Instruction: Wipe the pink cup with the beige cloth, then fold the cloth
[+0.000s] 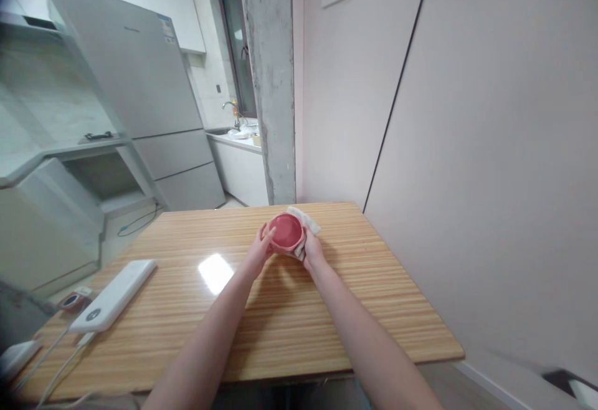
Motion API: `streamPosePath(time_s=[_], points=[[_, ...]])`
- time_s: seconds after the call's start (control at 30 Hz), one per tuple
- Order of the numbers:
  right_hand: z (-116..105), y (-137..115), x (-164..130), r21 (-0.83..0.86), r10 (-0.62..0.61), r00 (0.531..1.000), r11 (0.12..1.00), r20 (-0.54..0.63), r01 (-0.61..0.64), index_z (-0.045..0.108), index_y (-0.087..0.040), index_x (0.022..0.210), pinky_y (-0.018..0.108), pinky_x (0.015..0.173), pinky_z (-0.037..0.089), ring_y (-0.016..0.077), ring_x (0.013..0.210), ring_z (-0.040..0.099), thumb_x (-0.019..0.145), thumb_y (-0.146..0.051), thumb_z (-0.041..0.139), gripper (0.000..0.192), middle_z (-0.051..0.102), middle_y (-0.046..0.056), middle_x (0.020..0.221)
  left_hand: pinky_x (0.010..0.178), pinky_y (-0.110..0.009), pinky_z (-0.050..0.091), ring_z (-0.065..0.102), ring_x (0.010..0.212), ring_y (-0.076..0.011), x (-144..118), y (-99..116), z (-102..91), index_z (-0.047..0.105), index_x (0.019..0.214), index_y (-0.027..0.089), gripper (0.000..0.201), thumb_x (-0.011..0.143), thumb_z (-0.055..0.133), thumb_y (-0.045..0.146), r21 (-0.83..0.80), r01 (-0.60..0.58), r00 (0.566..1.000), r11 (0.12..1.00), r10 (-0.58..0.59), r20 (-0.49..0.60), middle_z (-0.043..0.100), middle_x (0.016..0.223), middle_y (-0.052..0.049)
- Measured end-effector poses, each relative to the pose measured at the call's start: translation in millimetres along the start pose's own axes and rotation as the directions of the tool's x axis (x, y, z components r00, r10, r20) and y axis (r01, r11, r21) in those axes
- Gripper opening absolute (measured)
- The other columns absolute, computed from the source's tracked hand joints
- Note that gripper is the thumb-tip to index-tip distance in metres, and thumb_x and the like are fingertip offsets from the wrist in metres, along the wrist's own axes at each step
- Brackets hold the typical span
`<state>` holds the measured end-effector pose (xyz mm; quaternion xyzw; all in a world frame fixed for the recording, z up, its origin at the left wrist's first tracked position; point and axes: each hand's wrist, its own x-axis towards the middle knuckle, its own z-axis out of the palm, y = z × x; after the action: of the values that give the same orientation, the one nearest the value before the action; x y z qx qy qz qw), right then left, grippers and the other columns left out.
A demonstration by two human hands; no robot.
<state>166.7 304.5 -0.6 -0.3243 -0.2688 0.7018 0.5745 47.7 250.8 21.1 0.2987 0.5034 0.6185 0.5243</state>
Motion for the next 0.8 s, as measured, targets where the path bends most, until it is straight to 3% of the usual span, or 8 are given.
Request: streamPosePath(time_s=[0.1, 0.2, 0.3, 0.37, 0.43, 0.5, 0.57, 0.8], points=[[-1, -3, 0, 0.039, 0.087, 0.991, 0.996, -0.099, -0.084, 0.066, -0.018, 0.079, 0.024, 0.066, 0.058, 0.0151, 0.070, 0.069, 0.091, -0.029, 0.045, 0.027, 0.074, 0.003, 0.073, 0.059, -0.024, 0.047, 0.063, 0.076, -0.0159, -1, 0, -1.6, 0.057, 0.115, 0.021, 0.056, 0.071, 0.067, 0.053, 0.038, 0.085, 0.995, 0.996, -0.087, 0.056, 0.066, 0.100, -0.007], [6, 3, -9, 0.033, 0.178, 0.982, 0.983, 0.055, -0.180, 0.067, -0.018, 0.086, 0.023, 0.069, 0.057, 0.0143, 0.075, 0.070, 0.091, -0.033, 0.045, 0.027, 0.075, 0.003, 0.080, 0.064, -0.024, 0.048, 0.062, 0.088, -0.0181, 2, -4, -1.2, 0.061, 0.107, 0.018, 0.047, 0.075, 0.061, 0.053, -0.032, 0.002, 1.000, 0.999, -0.002, -0.022, 0.066, 0.105, -0.008], [11, 9, -15, 0.028, 0.204, 0.966, 0.977, 0.158, -0.210, 0.066, -0.020, 0.095, 0.026, 0.071, 0.058, 0.0150, 0.080, 0.070, 0.089, -0.037, 0.048, 0.025, 0.075, 0.002, 0.086, 0.072, -0.026, 0.050, 0.061, 0.098, -0.0187, 5, -6, 0.1, 0.057, 0.111, 0.020, 0.047, 0.075, 0.063, 0.050, -0.102, -0.077, 0.992, 0.992, 0.066, -0.108, 0.063, 0.113, -0.008], [9, 7, -14, 0.023, 0.181, 0.978, 0.983, 0.104, -0.185, 0.065, -0.021, 0.096, 0.029, 0.069, 0.059, 0.0166, 0.077, 0.070, 0.089, -0.038, 0.048, 0.026, 0.075, 0.002, 0.085, 0.074, -0.025, 0.050, 0.061, 0.097, -0.0179, 3, -4, -0.1, 0.054, 0.113, 0.021, 0.053, 0.068, 0.073, 0.044, -0.080, -0.091, 0.994, 0.993, 0.085, -0.074, 0.063, 0.112, -0.008], [4, 1, -8, 0.005, 0.122, 0.992, 0.992, -0.001, -0.122, 0.066, -0.020, 0.093, 0.031, 0.068, 0.059, 0.0186, 0.077, 0.070, 0.089, -0.037, 0.046, 0.027, 0.074, 0.003, 0.081, 0.072, -0.025, 0.051, 0.063, 0.092, -0.0176, 0, -2, -1.7, 0.052, 0.115, 0.022, 0.061, 0.064, 0.078, 0.042, -0.031, -0.032, 0.999, 0.999, 0.033, 0.042, 0.064, 0.108, -0.008], [-2, -7, -2, -0.015, 0.053, 0.994, 0.998, -0.092, -0.054, 0.067, -0.019, 0.088, 0.031, 0.071, 0.059, 0.0196, 0.080, 0.070, 0.088, -0.034, 0.047, 0.025, 0.074, 0.004, 0.079, 0.066, -0.025, 0.051, 0.064, 0.084, -0.0172, -3, 0, -3.9, 0.053, 0.118, 0.024, 0.062, 0.065, 0.075, 0.048, 0.032, 0.054, 0.989, 0.998, -0.057, 0.133, 0.065, 0.106, -0.008], [-5, -10, 1, -0.026, 0.029, 0.992, 0.999, -0.125, -0.033, 0.067, -0.018, 0.084, 0.029, 0.074, 0.058, 0.0192, 0.081, 0.070, 0.087, -0.032, 0.049, 0.023, 0.074, 0.004, 0.078, 0.061, -0.025, 0.050, 0.064, 0.081, -0.0179, -4, 0, -5.6, 0.056, 0.116, 0.025, 0.059, 0.067, 0.071, 0.054, 0.088, 0.094, 0.986, 0.992, -0.105, 0.129, 0.066, 0.105, -0.008], [8, 10, -13, -0.059, 0.155, 0.975, 0.987, 0.157, -0.147, 0.066, -0.020, 0.094, 0.029, 0.079, 0.057, 0.0165, 0.088, 0.070, 0.086, -0.042, 0.052, 0.028, 0.074, 0.005, 0.093, 0.076, -0.028, 0.052, 0.060, 0.105, -0.0204, 7, -5, -4.0, 0.058, 0.115, 0.019, 0.049, 0.081, 0.055, 0.054, -0.107, -0.091, 0.992, 0.990, 0.080, -0.101, 0.062, 0.120, -0.010]])
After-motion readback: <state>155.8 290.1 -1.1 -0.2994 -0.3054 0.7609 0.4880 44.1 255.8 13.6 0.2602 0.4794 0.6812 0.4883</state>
